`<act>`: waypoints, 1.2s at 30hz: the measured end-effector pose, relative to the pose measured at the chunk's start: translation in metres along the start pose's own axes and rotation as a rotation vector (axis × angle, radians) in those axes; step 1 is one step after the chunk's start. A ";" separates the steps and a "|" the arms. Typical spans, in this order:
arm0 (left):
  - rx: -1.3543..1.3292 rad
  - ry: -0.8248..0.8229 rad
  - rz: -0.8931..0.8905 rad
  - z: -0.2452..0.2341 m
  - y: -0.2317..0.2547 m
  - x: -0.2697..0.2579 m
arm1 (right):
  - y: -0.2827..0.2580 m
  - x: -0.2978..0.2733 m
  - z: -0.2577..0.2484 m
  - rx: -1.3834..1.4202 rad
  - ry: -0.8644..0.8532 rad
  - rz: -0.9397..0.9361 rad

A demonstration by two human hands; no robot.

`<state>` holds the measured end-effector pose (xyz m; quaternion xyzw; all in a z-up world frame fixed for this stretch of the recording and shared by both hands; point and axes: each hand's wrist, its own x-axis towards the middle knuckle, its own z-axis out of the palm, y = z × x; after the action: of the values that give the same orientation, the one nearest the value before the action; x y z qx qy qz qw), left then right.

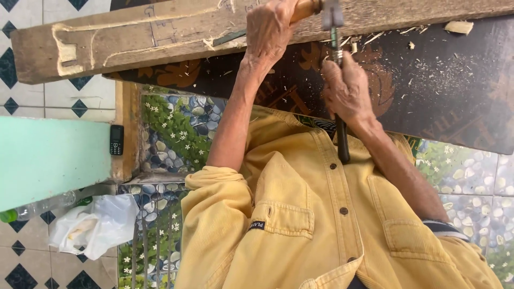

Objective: Carving a wooden plank using a hammer and chisel to create a specific shape.

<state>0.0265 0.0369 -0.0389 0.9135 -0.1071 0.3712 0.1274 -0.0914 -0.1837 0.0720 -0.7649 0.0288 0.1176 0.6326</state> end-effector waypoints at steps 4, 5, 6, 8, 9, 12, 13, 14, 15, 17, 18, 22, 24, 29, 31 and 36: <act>-0.023 -0.046 -0.006 -0.002 0.001 0.000 | 0.001 -0.007 -0.021 0.032 -0.162 -0.067; -0.029 -0.046 -0.008 0.000 0.001 -0.001 | -0.007 -0.009 -0.030 0.027 -0.159 -0.064; -0.006 -0.043 -0.002 0.003 0.000 -0.003 | -0.014 -0.011 -0.038 0.047 -0.004 -0.066; 0.015 -0.040 -0.005 0.004 -0.002 -0.006 | -0.015 -0.007 -0.056 0.059 0.148 -0.065; 0.018 -0.021 0.006 0.004 -0.002 -0.004 | -0.007 -0.002 -0.066 0.227 0.177 -0.233; 0.008 -0.006 0.005 0.009 -0.002 -0.003 | -0.011 0.000 -0.047 0.508 0.252 -0.376; -0.001 -0.015 -0.008 0.012 -0.003 -0.002 | -0.016 -0.002 -0.032 0.627 0.293 -0.347; 0.000 -0.013 0.001 0.012 -0.004 -0.002 | -0.017 -0.001 -0.024 0.633 0.298 -0.352; 0.004 -0.040 0.009 0.013 -0.004 -0.003 | -0.018 -0.001 -0.017 0.334 0.050 -0.101; 0.005 -0.069 0.028 0.005 0.000 -0.002 | -0.015 -0.004 -0.015 0.036 -0.188 0.145; -0.023 -0.042 0.042 -0.004 0.002 -0.001 | -0.012 -0.007 -0.017 0.019 -0.192 0.063; -0.015 0.031 0.028 -0.005 -0.002 -0.002 | -0.035 -0.011 -0.046 -0.105 0.091 0.087; -0.007 0.045 0.019 0.002 -0.004 -0.002 | -0.018 -0.001 -0.065 0.072 0.120 -0.149; 0.040 0.012 0.005 0.007 -0.009 -0.008 | -0.020 0.007 -0.019 0.470 0.264 -0.339; -0.038 0.055 0.045 0.002 -0.002 -0.004 | -0.021 0.008 -0.012 -0.138 -0.231 0.086; 0.061 0.012 0.016 0.004 -0.010 -0.015 | 0.005 0.003 -0.032 0.011 -0.122 -0.077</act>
<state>0.0214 0.0464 -0.0540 0.9139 -0.1021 0.3808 0.0971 -0.0845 -0.2155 0.0719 -0.7535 -0.0387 0.1391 0.6414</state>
